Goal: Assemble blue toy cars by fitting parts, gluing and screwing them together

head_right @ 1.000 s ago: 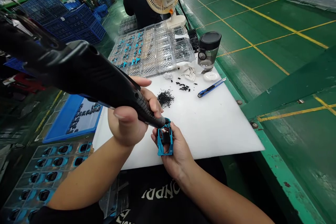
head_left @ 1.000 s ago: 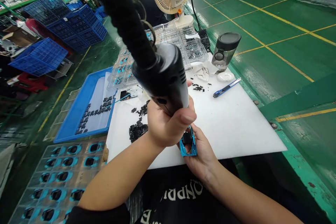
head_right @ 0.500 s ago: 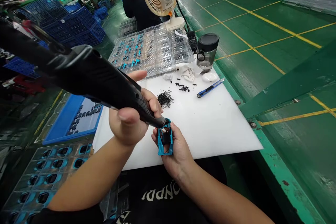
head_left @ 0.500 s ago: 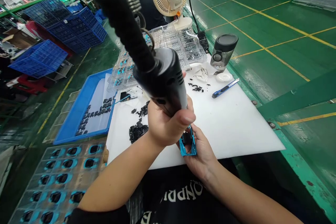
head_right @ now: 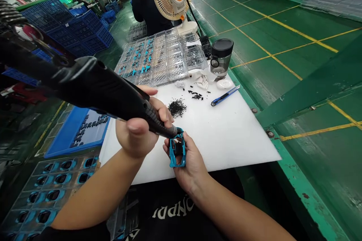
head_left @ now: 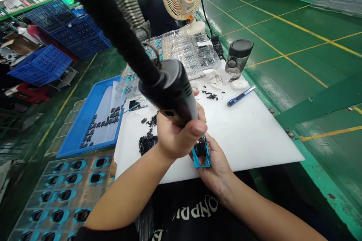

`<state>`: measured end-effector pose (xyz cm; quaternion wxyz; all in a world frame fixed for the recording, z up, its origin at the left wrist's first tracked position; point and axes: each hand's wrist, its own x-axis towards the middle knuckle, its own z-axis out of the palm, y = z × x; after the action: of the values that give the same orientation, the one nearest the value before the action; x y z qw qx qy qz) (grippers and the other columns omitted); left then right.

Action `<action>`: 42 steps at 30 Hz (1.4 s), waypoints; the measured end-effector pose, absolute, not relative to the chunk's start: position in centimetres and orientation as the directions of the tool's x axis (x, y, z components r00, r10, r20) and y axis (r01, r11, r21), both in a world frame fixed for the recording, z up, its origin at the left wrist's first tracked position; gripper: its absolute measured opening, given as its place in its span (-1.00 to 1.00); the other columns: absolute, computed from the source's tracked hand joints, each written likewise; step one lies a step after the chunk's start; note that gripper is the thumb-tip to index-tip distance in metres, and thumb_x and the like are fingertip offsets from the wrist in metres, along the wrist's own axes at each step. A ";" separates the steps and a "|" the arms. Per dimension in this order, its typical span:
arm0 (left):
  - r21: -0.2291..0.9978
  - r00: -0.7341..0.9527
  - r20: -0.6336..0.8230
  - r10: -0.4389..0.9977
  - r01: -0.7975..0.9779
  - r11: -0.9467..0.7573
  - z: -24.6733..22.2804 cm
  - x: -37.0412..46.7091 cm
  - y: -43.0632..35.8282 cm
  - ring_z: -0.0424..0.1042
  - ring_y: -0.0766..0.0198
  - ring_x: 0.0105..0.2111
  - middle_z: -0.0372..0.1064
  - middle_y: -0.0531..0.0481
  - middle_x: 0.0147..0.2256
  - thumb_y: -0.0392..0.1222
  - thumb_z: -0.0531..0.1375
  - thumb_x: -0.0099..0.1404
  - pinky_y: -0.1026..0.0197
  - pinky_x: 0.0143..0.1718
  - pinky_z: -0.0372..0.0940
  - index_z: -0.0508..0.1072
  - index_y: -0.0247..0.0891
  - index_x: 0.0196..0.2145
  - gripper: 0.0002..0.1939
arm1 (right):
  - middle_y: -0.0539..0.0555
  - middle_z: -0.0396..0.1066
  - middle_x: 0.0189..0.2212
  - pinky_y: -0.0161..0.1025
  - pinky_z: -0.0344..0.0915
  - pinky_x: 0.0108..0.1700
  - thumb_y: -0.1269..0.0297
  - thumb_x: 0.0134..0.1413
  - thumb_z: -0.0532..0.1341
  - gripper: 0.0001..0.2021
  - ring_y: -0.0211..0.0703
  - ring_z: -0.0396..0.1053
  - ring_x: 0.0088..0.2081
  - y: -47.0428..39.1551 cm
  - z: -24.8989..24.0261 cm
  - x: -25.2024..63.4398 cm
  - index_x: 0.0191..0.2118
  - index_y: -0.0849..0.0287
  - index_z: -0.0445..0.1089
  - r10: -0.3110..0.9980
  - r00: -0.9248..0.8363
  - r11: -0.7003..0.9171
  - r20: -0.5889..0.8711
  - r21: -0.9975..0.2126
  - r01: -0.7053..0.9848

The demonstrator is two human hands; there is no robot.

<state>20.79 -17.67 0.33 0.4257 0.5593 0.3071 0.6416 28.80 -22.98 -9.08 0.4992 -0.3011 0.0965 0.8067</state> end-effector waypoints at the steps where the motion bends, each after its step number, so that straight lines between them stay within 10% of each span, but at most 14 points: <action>1: 0.870 -0.024 0.457 0.889 -0.198 -0.452 0.8 20.5 -17.7 0.33 0.33 -0.65 0.32 0.11 -0.58 0.35 0.28 0.03 0.22 -0.58 0.29 0.37 -0.18 -0.08 -0.34 | 0.07 0.54 -0.34 -0.08 0.47 -0.06 0.21 0.17 0.26 -0.83 -0.15 0.50 -0.31 -23.0 -9.0 28.9 -0.21 0.20 0.44 0.753 -0.312 -0.489 -0.579 -0.176 -0.854; 5: 0.830 -0.164 0.521 0.838 -0.132 -0.542 3.5 18.6 -17.5 0.30 0.33 -0.68 0.30 0.10 -0.61 0.44 0.22 0.01 0.21 -0.61 0.29 0.45 -0.19 -0.10 -0.29 | 0.10 0.52 -0.31 -0.14 0.42 -0.07 0.12 0.18 0.25 -0.80 -0.13 0.48 -0.25 -22.7 -8.7 30.1 -0.29 0.17 0.41 0.874 -0.228 -0.471 -0.429 -0.635 -0.612; 8: 0.814 -0.250 0.540 0.804 -0.087 -0.574 4.4 17.2 -16.6 0.29 0.33 -0.69 0.27 0.11 -0.63 0.44 0.22 0.01 0.22 -0.64 0.28 0.49 -0.18 -0.18 -0.34 | 0.07 0.48 -0.34 -0.20 0.38 -0.20 0.17 0.18 0.24 -0.87 -0.14 0.42 -0.32 -21.8 -9.1 31.1 -0.30 0.11 0.40 0.943 -0.323 0.073 0.074 -0.997 -0.017; 11: 0.846 -0.223 0.484 0.846 -0.126 -0.518 3.0 16.5 -15.1 0.28 0.32 -0.71 0.29 0.11 -0.64 0.45 0.24 -0.04 0.24 -0.69 0.23 0.47 -0.17 -0.19 -0.32 | 0.12 0.44 -0.35 -0.14 0.34 -0.19 0.26 0.12 0.25 -0.94 -0.09 0.36 -0.34 -20.6 -10.1 31.2 -0.35 0.10 0.40 0.741 -0.586 0.508 0.327 -0.844 0.172; 15: 0.870 -0.171 0.427 0.888 -0.191 -0.455 -1.0 16.6 -13.4 0.31 0.33 -0.68 0.32 0.10 -0.62 0.43 0.25 -0.01 0.25 -0.62 0.27 0.40 -0.21 -0.15 -0.31 | 0.23 0.44 -0.26 0.01 0.32 -0.06 0.37 0.16 0.17 -0.92 0.02 0.37 -0.23 -20.0 -11.3 30.4 -0.33 0.13 0.41 0.629 -0.692 0.611 0.355 -0.776 0.158; 22: 0.848 -0.163 0.451 0.877 -0.227 -0.478 -5.6 17.4 -11.5 0.36 0.34 -0.65 0.35 0.09 -0.58 0.31 0.29 0.06 0.24 -0.53 0.33 0.35 -0.24 -0.14 -0.38 | 0.40 0.33 0.07 0.17 0.25 0.09 0.15 0.09 0.32 -0.70 0.24 0.32 0.04 -19.8 -10.7 31.7 -0.11 0.21 0.42 0.549 -0.754 0.714 0.362 -0.671 0.198; 28: 0.854 -0.163 0.454 0.876 -0.199 -0.480 -4.9 17.3 -11.9 0.36 0.33 -0.64 0.35 0.10 -0.56 0.33 0.27 0.07 0.22 -0.51 0.36 0.34 -0.24 -0.13 -0.36 | 0.22 0.41 -0.34 -0.07 0.32 -0.24 0.35 0.22 0.15 -0.87 0.04 0.35 -0.28 -16.8 -10.4 33.5 -0.25 0.22 0.44 0.663 -0.677 0.713 0.320 -0.547 0.439; 42: 0.829 -0.067 0.473 0.879 -0.305 -0.469 -0.9 18.5 -15.3 0.37 0.36 -0.64 0.34 0.13 -0.56 0.44 0.22 0.01 0.23 -0.50 0.39 0.36 -0.22 -0.12 -0.28 | 0.11 0.37 -0.37 -0.20 0.27 -0.28 0.43 0.17 0.23 -0.89 -0.10 0.33 -0.31 -14.8 -11.8 33.4 -0.40 0.19 0.37 0.694 -0.519 0.701 0.498 -0.630 0.334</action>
<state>18.48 -15.32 -0.94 0.4369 0.5250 0.2732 0.6774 33.44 -14.84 -11.85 0.3828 -0.3063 -0.8391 0.2355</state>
